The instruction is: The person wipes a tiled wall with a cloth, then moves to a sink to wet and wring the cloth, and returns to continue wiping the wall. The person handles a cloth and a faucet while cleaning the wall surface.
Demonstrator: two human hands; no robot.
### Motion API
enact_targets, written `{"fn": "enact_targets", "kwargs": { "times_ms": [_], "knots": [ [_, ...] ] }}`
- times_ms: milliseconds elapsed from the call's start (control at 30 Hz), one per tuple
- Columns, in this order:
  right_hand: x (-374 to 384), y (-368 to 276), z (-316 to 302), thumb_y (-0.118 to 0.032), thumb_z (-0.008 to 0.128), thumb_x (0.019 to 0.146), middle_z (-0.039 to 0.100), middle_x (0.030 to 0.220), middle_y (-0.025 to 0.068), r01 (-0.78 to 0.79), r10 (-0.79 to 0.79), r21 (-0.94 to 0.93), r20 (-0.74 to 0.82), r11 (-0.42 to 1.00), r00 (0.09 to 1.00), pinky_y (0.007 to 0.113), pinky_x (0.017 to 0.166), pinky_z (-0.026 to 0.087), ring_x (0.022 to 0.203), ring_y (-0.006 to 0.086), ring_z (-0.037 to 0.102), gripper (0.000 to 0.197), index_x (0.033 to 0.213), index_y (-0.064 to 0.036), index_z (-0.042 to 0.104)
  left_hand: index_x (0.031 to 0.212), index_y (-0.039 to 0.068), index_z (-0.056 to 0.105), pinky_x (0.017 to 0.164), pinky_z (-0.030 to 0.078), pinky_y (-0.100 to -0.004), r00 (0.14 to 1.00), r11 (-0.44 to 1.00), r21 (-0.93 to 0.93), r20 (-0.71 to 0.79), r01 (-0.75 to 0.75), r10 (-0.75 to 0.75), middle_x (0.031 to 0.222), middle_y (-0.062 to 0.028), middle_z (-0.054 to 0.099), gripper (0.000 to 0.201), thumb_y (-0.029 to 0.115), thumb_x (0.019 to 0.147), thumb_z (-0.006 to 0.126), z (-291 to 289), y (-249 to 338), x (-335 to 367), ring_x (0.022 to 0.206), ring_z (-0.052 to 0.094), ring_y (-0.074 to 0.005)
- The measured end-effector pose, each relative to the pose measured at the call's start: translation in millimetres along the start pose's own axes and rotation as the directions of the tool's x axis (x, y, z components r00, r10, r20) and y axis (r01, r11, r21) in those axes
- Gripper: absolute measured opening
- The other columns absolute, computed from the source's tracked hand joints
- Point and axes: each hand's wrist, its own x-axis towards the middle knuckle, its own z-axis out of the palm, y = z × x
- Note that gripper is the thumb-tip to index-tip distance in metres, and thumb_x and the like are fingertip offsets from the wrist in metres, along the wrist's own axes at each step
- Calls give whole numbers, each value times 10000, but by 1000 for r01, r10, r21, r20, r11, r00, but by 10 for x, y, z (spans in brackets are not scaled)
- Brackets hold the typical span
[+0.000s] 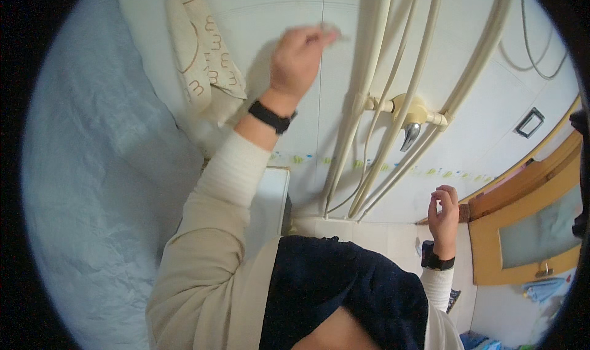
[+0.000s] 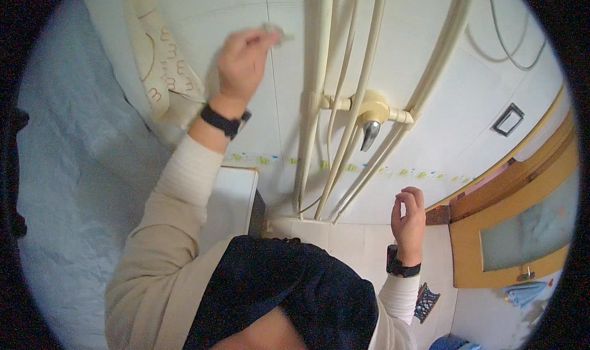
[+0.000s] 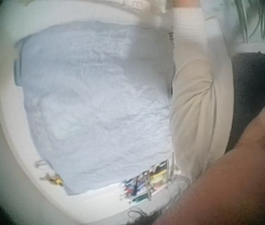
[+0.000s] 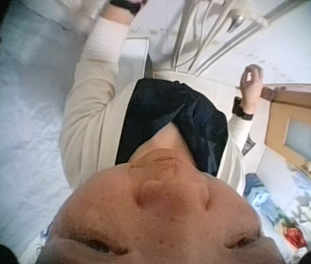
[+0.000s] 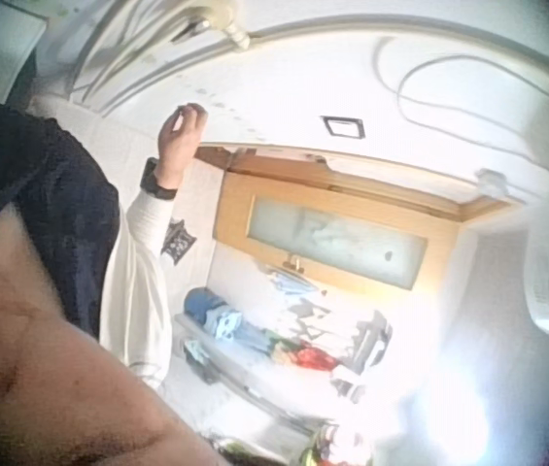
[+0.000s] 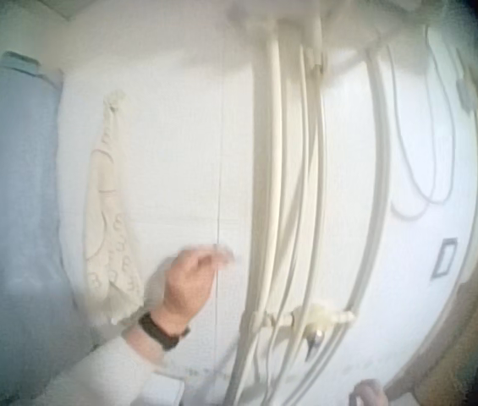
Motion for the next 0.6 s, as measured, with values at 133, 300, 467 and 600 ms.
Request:
{"fn": "enact_targets", "kwargs": {
  "times_ms": [133,300,467,600],
  "knots": [
    [-14,17,67,88,584,802,580,992,169,-28,28,44,16,999,999,364,726,519,833,330,614,110,883,15,563,934,139,727,690,516,-338,1000,999,54,-12,-3,4,898,-60,662,215,3,786,652,158,50,55,799,621,-247],
    [-36,33,114,85,588,803,582,989,161,-41,39,39,49,998,998,350,714,523,810,315,618,111,887,16,563,923,81,699,676,528,-350,960,991,-135,277,-9,46,906,-85,672,124,86,803,670,203,366,-1144,800,642,-251],
    [-72,57,42,72,589,808,586,972,155,-52,49,39,74,998,996,356,718,517,820,319,615,94,879,16,562,908,74,687,688,540,-369,721,982,-160,691,101,39,886,-63,647,109,95,802,667,-35,624,-2172,820,635,-243],
    [-132,96,-39,69,591,800,586,964,156,-51,51,-1,64,999,997,363,723,512,831,329,612,98,877,15,563,901,74,686,692,540,-362,751,987,-155,647,-36,129,879,-56,636,112,91,791,672,-83,553,-1887,808,623,-239]
  ]
}}
